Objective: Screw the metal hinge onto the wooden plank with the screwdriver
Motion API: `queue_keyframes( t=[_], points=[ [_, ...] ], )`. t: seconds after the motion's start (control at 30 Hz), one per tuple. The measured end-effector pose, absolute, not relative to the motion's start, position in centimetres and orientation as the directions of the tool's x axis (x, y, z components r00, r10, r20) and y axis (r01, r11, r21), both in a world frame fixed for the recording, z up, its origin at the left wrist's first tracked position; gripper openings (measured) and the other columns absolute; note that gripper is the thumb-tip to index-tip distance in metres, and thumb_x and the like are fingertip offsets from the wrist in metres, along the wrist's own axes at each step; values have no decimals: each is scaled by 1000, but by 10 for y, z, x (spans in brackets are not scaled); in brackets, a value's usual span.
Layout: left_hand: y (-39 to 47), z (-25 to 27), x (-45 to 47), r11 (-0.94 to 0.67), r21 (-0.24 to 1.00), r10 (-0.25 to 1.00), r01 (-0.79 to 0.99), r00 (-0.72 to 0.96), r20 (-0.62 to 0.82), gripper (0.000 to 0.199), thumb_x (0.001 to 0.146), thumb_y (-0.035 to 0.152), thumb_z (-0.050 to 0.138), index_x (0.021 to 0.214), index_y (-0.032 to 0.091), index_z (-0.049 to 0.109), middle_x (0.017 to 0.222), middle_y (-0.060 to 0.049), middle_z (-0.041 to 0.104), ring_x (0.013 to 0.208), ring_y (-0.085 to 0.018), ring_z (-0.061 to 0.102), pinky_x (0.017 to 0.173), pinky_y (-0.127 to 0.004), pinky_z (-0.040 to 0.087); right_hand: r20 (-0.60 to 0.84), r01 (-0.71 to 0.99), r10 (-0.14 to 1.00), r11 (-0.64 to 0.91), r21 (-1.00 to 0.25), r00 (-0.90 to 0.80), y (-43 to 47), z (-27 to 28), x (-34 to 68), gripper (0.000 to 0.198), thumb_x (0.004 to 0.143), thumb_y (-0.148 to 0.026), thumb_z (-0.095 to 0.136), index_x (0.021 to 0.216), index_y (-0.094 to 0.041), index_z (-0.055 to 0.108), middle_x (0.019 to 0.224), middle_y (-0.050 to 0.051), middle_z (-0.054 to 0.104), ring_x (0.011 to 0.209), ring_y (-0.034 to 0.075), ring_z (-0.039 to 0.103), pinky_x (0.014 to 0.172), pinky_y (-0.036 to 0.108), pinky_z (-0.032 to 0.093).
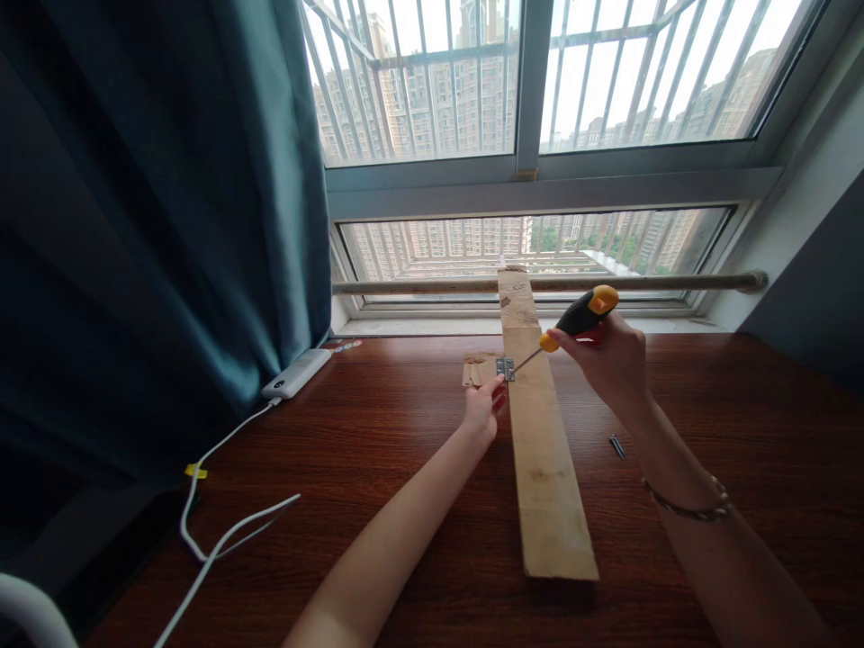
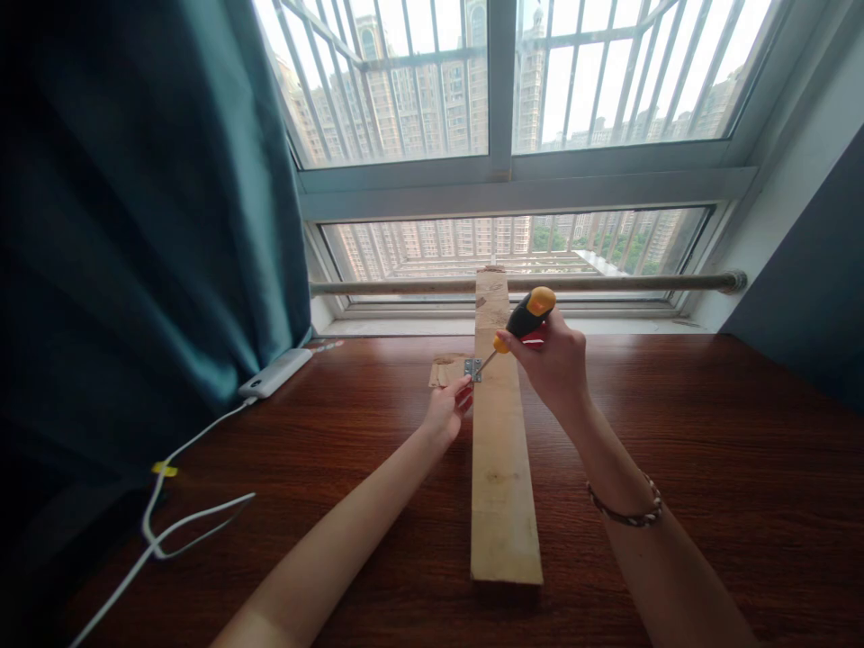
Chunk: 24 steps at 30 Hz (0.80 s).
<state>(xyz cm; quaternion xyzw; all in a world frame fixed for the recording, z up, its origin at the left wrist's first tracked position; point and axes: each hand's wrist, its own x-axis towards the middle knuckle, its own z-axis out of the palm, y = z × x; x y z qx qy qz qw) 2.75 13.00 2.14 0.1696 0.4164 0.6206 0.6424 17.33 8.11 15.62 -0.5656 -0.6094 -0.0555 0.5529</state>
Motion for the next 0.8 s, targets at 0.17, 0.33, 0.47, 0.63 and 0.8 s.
queue_keyframes(
  t=[0.17, 0.33, 0.47, 0.63, 0.8],
  points=[
    [130, 22, 28, 173, 732, 937, -659, -119, -329, 19, 59, 11, 71, 74, 15, 60, 68, -1, 65, 54, -8, 57, 51, -19, 40, 745, 752, 615, 354, -555, 260, 81, 156, 174, 36, 65, -53, 63, 71, -18, 56, 61, 4, 67, 58, 23, 64, 52, 29, 46],
    [128, 24, 28, 173, 735, 940, -656, -112, -321, 17, 60, 10, 70, 73, 14, 60, 67, -1, 65, 54, -8, 57, 50, -19, 40, 739, 755, 623, 347, -556, 259, 80, 157, 174, 37, 65, -53, 62, 72, -18, 57, 61, 4, 67, 57, 23, 64, 52, 29, 46],
    [127, 25, 28, 177, 736, 939, -654, -112, -326, 16, 60, 11, 70, 73, 14, 60, 68, -1, 65, 55, -8, 57, 50, -18, 40, 736, 760, 629, 344, -551, 250, 80, 157, 173, 37, 65, -54, 62, 72, -18, 56, 61, 4, 66, 57, 23, 64, 52, 29, 46],
    [127, 25, 27, 178, 731, 937, -659, -114, -331, 16, 60, 10, 70, 72, 14, 59, 67, -1, 65, 54, -8, 57, 50, -18, 40, 739, 780, 630, 329, -533, 239, 80, 157, 173, 37, 65, -54, 62, 71, -18, 55, 60, 5, 66, 57, 23, 63, 52, 30, 46],
    [128, 24, 27, 178, 730, 936, -660, -116, -332, 17, 59, 10, 71, 71, 14, 59, 68, -1, 65, 54, -8, 57, 51, -19, 40, 746, 794, 624, 321, -517, 233, 81, 156, 174, 36, 65, -54, 61, 70, -18, 56, 60, 5, 66, 56, 23, 63, 51, 30, 46]
  ],
)
